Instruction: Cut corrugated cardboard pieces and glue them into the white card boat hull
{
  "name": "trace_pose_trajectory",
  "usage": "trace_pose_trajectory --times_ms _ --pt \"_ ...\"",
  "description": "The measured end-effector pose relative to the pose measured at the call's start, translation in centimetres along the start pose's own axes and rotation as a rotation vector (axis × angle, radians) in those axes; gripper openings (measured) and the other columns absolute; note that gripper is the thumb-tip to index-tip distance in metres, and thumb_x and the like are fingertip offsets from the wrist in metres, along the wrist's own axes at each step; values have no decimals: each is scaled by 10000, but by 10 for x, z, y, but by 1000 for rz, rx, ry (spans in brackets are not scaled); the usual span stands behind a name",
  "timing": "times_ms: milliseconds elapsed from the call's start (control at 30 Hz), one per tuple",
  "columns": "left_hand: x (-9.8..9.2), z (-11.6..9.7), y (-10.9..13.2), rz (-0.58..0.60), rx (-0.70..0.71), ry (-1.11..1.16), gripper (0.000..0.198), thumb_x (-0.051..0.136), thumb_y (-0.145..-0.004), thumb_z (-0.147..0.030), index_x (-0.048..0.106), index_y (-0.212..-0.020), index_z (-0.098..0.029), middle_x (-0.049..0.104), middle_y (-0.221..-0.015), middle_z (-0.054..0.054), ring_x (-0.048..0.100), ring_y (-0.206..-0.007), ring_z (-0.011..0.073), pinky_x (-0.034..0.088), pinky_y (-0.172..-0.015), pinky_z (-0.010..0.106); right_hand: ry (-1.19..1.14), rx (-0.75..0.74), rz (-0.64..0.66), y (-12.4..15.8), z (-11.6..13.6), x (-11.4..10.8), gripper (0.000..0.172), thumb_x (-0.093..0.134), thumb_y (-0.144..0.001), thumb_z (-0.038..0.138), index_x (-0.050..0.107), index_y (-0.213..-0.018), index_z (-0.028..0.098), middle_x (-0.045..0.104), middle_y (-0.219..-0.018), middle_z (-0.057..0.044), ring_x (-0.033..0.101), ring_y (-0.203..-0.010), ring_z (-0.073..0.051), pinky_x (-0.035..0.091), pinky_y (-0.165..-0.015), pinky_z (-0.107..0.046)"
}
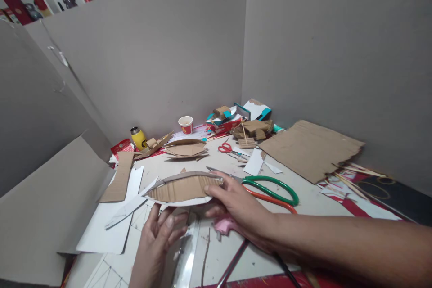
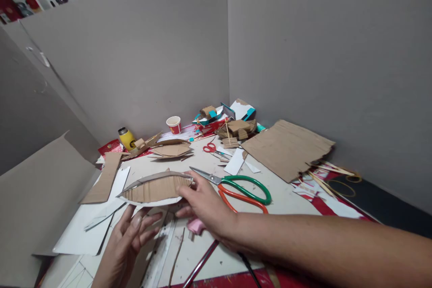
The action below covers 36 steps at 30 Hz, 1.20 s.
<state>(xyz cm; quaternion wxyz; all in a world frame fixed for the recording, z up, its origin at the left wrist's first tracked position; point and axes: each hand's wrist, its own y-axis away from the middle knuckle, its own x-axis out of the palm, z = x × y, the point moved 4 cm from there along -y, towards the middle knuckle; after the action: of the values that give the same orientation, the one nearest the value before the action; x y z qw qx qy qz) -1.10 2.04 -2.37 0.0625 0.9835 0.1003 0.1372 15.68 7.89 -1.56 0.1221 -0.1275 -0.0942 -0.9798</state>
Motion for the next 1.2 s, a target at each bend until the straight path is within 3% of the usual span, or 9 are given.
trace_pose_trajectory --times_ms 133,300,500,600,667,767,900,1100,1200 --pt "-2 0 0 -47 -26 114 615 672 -784 -394 413 -1324 -259 657 -1179 89 663 -982 227 539 -764 313 -45 126 146 14 -9 17 419 602 -785 253 456 -1175 208 667 -983 -69 685 -687 -138 520 -475 -185" --pt "-16 -10 -2 -139 -10 176 511 702 -753 -254 522 -1230 -216 688 -905 16 626 -671 119 480 -501 179 130 147 378 21 -10 15 509 662 -768 307 455 -1221 202 661 -960 -66 671 -765 -162 540 -617 -250" --pt "-21 -17 -5 -174 27 3 567 724 -721 -348 525 -1223 -175 704 -969 66 675 -726 166 535 -559 235 453 -363 170 25 24 -8 419 607 -820 299 508 -1220 225 614 -1000 -69 622 -736 -157 529 -557 -259" --pt "-19 -14 -5 -111 46 -108 669 705 -738 -389 445 -1312 -164 725 -946 90 695 -772 209 562 -646 308 742 -709 260 34 36 9 288 570 -858 246 574 -1142 200 657 -965 -78 633 -778 -177 534 -631 -284" --pt "-18 -11 -4 -82 48 -158 705 701 -748 -392 403 -1342 -156 733 -938 91 697 -803 213 559 -694 315 939 -846 365 35 33 25 303 565 -854 205 570 -1156 177 668 -1045 -109 639 -890 -216 529 -745 -335" --pt "-18 -6 -4 -25 69 -220 643 692 -763 -392 435 -1302 -153 740 -924 83 693 -795 199 544 -719 295 1150 -827 443 24 20 43 321 542 -848 175 550 -1168 148 655 -1091 -139 629 -962 -254 521 -791 -381" --pt "-17 -5 -3 -7 104 -250 429 674 -784 -387 536 -1132 -179 730 -784 28 664 -682 157 519 -653 249 1209 -857 425 11 11 57 329 507 -870 182 512 -1195 132 644 -1106 -147 625 -961 -246 512 -773 -355" --pt "-17 -6 -2 -21 127 -258 295 649 -811 -367 559 -1035 -198 728 -759 5 622 -581 111 461 -553 186 1132 -793 337 5 11 57 269 514 -879 242 562 -1127 152 662 -681 -19 580 -549 -158 405 -524 -257" --pt "-18 -8 -2 -25 141 -231 308 653 -807 -369 545 -1041 -199 745 -838 30 668 -677 139 498 -626 211 1002 -864 292 8 21 54 269 527 -873 220 559 -1136 171 642 -684 -3 561 -552 -132 405 -544 -242"
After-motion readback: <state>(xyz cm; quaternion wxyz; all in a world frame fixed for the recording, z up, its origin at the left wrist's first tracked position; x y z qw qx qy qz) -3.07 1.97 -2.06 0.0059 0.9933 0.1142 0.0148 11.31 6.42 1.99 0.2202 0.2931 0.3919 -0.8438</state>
